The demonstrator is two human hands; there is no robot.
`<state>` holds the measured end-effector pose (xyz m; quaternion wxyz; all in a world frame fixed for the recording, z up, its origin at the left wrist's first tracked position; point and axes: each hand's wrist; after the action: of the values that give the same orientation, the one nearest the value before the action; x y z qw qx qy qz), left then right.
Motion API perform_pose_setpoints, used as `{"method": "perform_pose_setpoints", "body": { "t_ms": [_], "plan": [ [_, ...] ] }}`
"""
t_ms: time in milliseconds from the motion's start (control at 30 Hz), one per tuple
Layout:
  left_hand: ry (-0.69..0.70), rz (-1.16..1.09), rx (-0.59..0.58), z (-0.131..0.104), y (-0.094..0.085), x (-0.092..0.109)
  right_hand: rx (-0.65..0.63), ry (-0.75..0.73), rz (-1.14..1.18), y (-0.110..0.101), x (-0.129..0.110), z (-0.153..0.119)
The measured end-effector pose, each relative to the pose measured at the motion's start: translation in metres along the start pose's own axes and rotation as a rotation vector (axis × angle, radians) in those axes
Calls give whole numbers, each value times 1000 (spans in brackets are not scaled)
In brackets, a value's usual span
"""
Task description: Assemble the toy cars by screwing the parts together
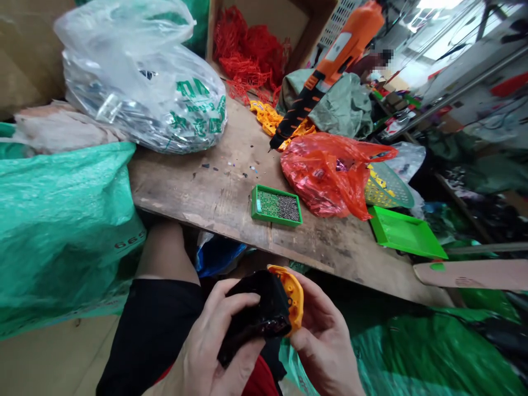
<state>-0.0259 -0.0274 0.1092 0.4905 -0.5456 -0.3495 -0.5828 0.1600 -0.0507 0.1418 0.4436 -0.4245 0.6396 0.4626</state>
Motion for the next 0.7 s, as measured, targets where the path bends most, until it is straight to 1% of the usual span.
{"method": "perform_pose_setpoints", "body": {
  "t_ms": [200,300,433,533,700],
  "plan": [
    [37,72,-26,-4,3,-3,-6,3,0,-2,4,-6],
    [27,119,-23,-8,4,-4,-18,7,20,-1,7,-6],
    [27,163,-50,-11,4,-4,-17,-8,16,0,5,-5],
    [42,218,-48,-12,5,-5,-35,-14,-43,-3,3,-6],
    [62,350,-38,-11,7,-4,-31,-14,-264,-9,-2,-14]
  ]
}}
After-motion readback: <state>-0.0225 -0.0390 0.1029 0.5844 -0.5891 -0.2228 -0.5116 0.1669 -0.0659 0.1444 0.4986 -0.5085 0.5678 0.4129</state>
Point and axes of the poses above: each hand's wrist, its own z-axis towards the middle knuckle, its own y-axis out of the palm, x = y × z, and after that the axes turned 2 degrees about -y, right-handed
